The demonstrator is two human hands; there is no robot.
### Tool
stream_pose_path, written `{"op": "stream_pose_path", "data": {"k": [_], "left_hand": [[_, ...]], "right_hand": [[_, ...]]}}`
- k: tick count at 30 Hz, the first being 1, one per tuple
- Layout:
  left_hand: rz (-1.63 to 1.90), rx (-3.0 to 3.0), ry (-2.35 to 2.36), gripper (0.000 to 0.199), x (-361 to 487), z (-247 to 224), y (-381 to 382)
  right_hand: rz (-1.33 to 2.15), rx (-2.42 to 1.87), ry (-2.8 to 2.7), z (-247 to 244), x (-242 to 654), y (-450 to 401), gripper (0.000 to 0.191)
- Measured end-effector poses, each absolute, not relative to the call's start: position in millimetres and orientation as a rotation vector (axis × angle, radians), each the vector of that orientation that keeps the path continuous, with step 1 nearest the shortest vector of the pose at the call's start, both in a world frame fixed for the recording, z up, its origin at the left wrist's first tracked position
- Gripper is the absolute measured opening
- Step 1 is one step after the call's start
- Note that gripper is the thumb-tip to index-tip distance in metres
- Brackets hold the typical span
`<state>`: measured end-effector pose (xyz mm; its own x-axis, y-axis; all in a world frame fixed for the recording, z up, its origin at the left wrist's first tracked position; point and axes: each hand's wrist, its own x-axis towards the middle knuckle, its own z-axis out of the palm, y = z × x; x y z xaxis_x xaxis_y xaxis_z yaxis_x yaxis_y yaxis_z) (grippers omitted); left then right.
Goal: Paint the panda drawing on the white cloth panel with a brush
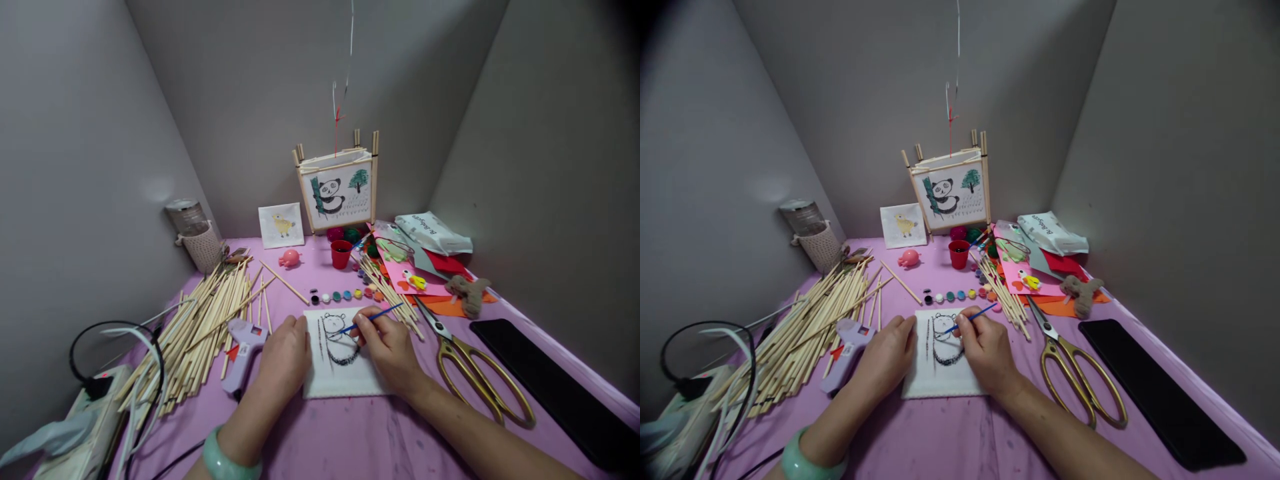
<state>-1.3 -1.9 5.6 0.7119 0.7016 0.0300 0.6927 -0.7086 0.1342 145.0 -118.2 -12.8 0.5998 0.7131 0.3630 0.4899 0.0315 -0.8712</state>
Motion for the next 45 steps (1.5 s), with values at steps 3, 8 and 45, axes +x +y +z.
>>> {"op": "stream_pose_path", "data": {"k": [3,8,45], "left_hand": [[0.134,2.802,1.134,0.021,-1,5,-2],[0.147,2.804,1.122,0.022,-1,8,-3],[0.143,2.838,1.128,0.018,-1,3,0]], "right_hand": [[0.215,-1.614,-1.023,-12,145,-118,0.025],[0.249,-1.59,-0.951,-15,148,-118,0.027],[0.304,-1.571,-0.914,-22,150,-117,0.029]]}}
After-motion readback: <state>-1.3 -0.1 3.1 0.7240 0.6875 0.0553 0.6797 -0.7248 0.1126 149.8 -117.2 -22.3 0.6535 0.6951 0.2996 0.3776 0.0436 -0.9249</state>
